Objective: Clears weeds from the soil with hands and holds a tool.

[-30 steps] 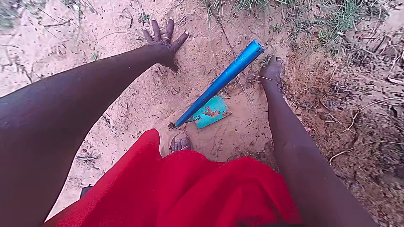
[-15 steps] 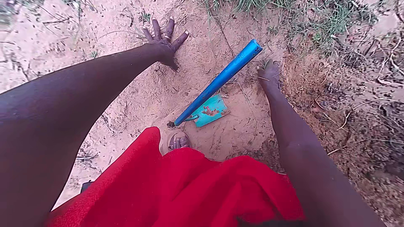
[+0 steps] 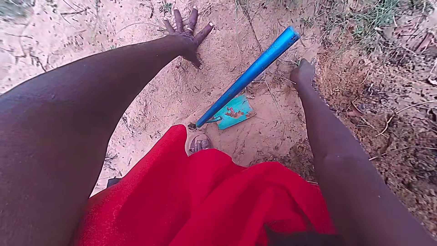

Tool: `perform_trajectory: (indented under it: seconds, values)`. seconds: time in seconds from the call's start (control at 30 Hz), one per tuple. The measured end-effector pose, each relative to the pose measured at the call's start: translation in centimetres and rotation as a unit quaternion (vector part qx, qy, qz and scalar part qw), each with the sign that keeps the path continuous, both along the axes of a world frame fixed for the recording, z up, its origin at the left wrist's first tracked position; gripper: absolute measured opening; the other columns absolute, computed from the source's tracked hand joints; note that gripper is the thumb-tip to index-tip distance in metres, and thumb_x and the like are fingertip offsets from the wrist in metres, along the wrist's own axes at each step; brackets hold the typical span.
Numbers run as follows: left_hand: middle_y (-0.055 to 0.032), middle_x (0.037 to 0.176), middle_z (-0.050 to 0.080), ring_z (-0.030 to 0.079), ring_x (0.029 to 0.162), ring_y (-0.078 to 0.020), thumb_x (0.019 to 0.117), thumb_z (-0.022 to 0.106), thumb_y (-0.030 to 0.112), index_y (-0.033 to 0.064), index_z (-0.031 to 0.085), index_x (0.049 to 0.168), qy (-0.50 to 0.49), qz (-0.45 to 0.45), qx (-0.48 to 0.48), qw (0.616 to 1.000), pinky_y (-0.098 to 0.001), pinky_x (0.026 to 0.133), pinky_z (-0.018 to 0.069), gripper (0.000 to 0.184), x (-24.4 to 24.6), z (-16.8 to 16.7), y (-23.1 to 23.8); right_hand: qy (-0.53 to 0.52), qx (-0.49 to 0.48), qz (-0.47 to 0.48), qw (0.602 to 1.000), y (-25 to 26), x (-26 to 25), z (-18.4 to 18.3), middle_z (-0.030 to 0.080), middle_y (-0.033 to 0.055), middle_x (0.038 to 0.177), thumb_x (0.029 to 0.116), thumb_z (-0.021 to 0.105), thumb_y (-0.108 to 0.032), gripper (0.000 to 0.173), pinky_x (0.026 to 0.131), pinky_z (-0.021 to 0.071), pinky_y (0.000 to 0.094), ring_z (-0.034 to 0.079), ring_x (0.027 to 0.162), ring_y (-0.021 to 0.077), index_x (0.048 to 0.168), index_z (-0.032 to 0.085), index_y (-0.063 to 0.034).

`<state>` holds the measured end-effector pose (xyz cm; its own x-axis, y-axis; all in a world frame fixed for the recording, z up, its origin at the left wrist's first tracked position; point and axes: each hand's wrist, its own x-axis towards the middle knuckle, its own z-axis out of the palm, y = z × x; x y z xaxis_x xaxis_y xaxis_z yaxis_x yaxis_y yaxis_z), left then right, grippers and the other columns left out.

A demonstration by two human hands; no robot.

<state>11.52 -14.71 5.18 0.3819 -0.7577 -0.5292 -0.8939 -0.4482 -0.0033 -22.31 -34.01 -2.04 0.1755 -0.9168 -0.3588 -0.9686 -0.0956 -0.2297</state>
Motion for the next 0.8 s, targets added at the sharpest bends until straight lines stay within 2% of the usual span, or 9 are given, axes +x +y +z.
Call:
perform_trajectory:
  seconds: [0.13, 0.33, 0.47, 0.53, 0.57, 0.6, 0.67, 0.73, 0.8]
  values:
    - [-0.0197, 0.168, -0.028, -0.019, 0.148, -0.0626, 0.0694, 0.093, 0.047, 0.0416, -0.003, 0.165, -0.005, 0.005, 0.008, 1.000, -0.0911, 0.104, 0.0029, 0.136, -0.3, 0.3, 0.0, 0.101, -0.028, 0.163, 0.981, 3.4, -1.2, 1.3, 0.062, 0.0337, 0.128, 0.1003, 0.051, -0.006, 0.035, 0.088, 0.0480, 0.0730, 0.062, 0.117, 0.0545, 0.134, 0.058, 0.0016]
    - [-0.0236, 0.169, -0.022, -0.007, 0.149, -0.0656, 0.0727, 0.093, 0.042, 0.0390, 0.001, 0.166, -0.032, -0.005, 0.021, 0.999, -0.0898, 0.105, 0.0102, 0.131, -1.4, 1.4, -0.3, 0.160, -0.002, 0.346, 0.925, 11.7, -11.8, 0.2, 0.067, 0.0320, 0.112, 0.1054, 0.048, -0.004, 0.024, 0.076, 0.0542, 0.0640, 0.067, 0.104, 0.0527, 0.123, 0.063, 0.0042]
    - [-0.0290, 0.169, -0.013, 0.006, 0.147, -0.0690, 0.0752, 0.091, 0.043, 0.0384, 0.005, 0.166, -0.048, -0.003, 0.028, 0.998, -0.0888, 0.103, 0.0189, 0.125, -2.1, 1.6, -0.5, 0.209, 0.088, 0.248, 0.942, 12.6, -17.1, 3.9, 0.063, 0.0342, 0.123, 0.1015, 0.050, -0.004, 0.035, 0.088, 0.0501, 0.0677, 0.064, 0.114, 0.0535, 0.134, 0.055, 0.0056]
    - [-0.0311, 0.168, -0.014, 0.007, 0.145, -0.0709, 0.0752, 0.091, 0.043, 0.0362, 0.004, 0.166, -0.057, -0.002, 0.027, 0.998, -0.0882, 0.103, 0.0214, 0.126, -2.1, 1.6, -0.7, 0.185, 0.170, 0.163, 0.954, 11.3, -18.2, 6.3, 0.063, 0.0345, 0.124, 0.1034, 0.052, -0.013, 0.033, 0.093, 0.0470, 0.0688, 0.062, 0.118, 0.0513, 0.130, 0.057, 0.0056]
    - [-0.0319, 0.168, -0.014, 0.006, 0.145, -0.0707, 0.0749, 0.091, 0.043, 0.0358, 0.004, 0.166, -0.061, 0.001, 0.028, 0.998, -0.0874, 0.104, 0.0221, 0.126, -2.2, 1.6, -0.9, 0.149, 0.220, 0.108, 0.958, 10.6, -18.9, 7.4, 0.063, 0.0317, 0.121, 0.1050, 0.051, -0.016, 0.033, 0.093, 0.0472, 0.0646, 0.062, 0.115, 0.0455, 0.128, 0.058, 0.0057]
    - [-0.0316, 0.168, -0.013, 0.006, 0.146, -0.0700, 0.0744, 0.091, 0.043, 0.0358, 0.004, 0.166, -0.063, 0.004, 0.031, 0.998, -0.0862, 0.105, 0.0218, 0.127, -2.4, 1.6, -1.0, 0.104, 0.274, 0.052, 0.955, 10.0, -19.6, 8.6, 0.062, 0.0245, 0.114, 0.1068, 0.049, -0.017, 0.031, 0.087, 0.0487, 0.0538, 0.061, 0.102, 0.0340, 0.127, 0.059, 0.0046]
    - [-0.0327, 0.167, -0.012, 0.007, 0.145, -0.0708, 0.0717, 0.093, 0.045, 0.0368, 0.004, 0.166, -0.071, 0.002, 0.036, 0.997, -0.0855, 0.107, 0.0187, 0.130, -2.7, 1.2, -1.1, 0.008, 0.355, -0.035, 0.934, 8.8, -20.2, 12.0, 0.055, 0.0003, 0.084, 0.1095, 0.043, -0.019, 0.017, 0.059, 0.0439, 0.0239, 0.051, 0.067, 0.0067, 0.112, 0.056, -0.0081]
    - [-0.0336, 0.167, -0.010, 0.007, 0.144, -0.0715, 0.0682, 0.094, 0.045, 0.0382, 0.004, 0.166, -0.078, -0.002, 0.030, 0.996, -0.0862, 0.108, 0.0134, 0.133, -2.5, 0.6, -1.3, -0.080, 0.355, -0.067, 0.929, 6.4, -18.7, 16.4, 0.054, -0.0038, 0.071, 0.1078, 0.047, -0.010, 0.007, 0.048, 0.0414, 0.0157, 0.049, 0.053, 0.0012, 0.104, 0.053, -0.0099]
    - [-0.0338, 0.167, -0.010, 0.004, 0.144, -0.0723, 0.0672, 0.094, 0.044, 0.0398, 0.002, 0.166, -0.073, -0.002, 0.021, 0.997, -0.0871, 0.108, 0.0095, 0.135, -2.2, 0.2, -1.1, -0.153, 0.303, -0.027, 0.940, 3.3, -15.3, 21.1, 0.052, -0.0034, 0.058, 0.1039, 0.050, -0.003, 0.018, 0.043, 0.0375, 0.0139, 0.045, 0.044, 0.0011, 0.088, 0.053, -0.0099]
